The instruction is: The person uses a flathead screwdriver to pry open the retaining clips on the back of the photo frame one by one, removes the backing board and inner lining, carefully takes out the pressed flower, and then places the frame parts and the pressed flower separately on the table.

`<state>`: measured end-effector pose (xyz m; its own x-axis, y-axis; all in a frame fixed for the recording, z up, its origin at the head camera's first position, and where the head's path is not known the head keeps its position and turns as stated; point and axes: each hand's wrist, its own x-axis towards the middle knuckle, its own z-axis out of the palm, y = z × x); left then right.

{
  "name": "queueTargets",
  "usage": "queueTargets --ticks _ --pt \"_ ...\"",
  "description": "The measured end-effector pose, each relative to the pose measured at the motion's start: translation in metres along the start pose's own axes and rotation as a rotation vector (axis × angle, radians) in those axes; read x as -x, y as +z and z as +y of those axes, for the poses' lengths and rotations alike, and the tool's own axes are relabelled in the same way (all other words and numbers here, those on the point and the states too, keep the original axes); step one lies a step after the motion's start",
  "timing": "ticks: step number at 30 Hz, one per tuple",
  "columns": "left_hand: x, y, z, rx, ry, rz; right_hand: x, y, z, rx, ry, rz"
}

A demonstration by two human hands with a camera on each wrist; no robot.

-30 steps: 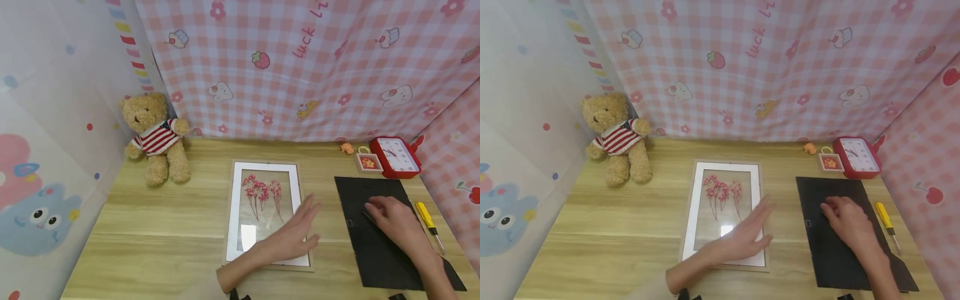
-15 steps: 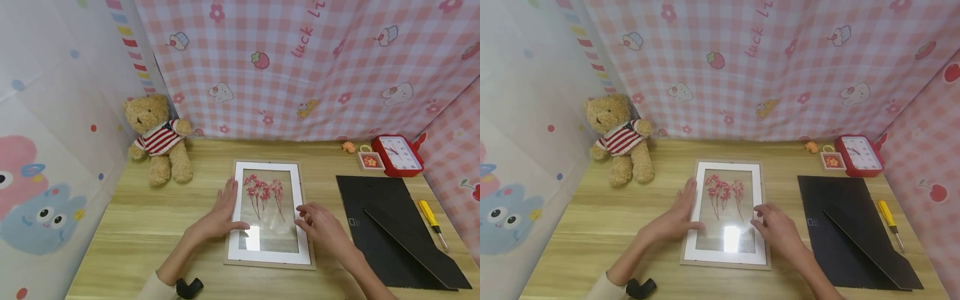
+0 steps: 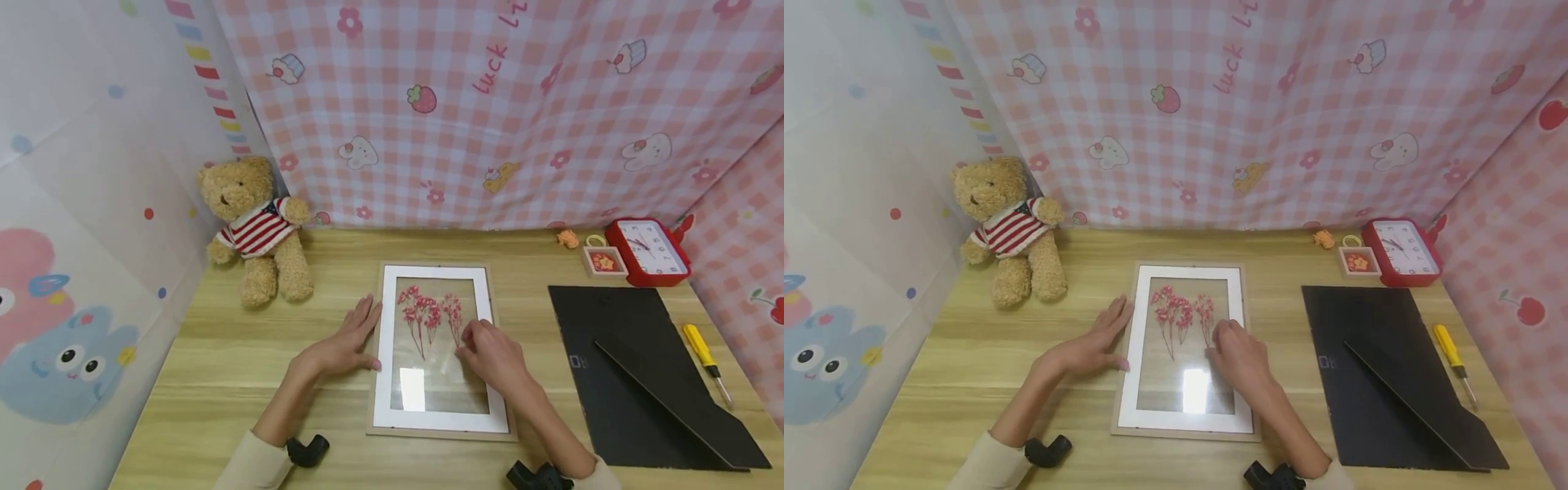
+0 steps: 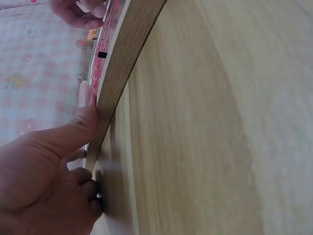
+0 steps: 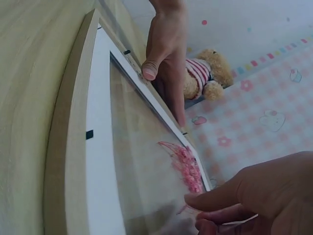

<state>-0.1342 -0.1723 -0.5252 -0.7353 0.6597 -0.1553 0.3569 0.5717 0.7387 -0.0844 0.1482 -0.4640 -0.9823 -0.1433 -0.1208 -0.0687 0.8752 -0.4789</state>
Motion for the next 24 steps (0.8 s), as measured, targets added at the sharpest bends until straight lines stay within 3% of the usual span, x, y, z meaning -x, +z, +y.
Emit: queueTargets --ticks 12,16,19,24 --pt "-0.005 -0.004 0.01 -0.075 -0.148 0.014 -0.011 0.011 -0.001 0.009 0.111 0.009" --pt "-0.006 -0.007 0.01 -0.102 -0.171 0.002 -0.026 0.036 0.023 0.017 0.059 0.081" --pt "-0.007 -0.008 0.011 -0.113 -0.166 0.005 -0.034 0.048 0.038 0.016 0.039 0.084" --pt "-0.008 -0.007 0.011 -0.125 -0.148 0.012 -0.025 0.022 0.02 -0.098 0.114 -0.031"
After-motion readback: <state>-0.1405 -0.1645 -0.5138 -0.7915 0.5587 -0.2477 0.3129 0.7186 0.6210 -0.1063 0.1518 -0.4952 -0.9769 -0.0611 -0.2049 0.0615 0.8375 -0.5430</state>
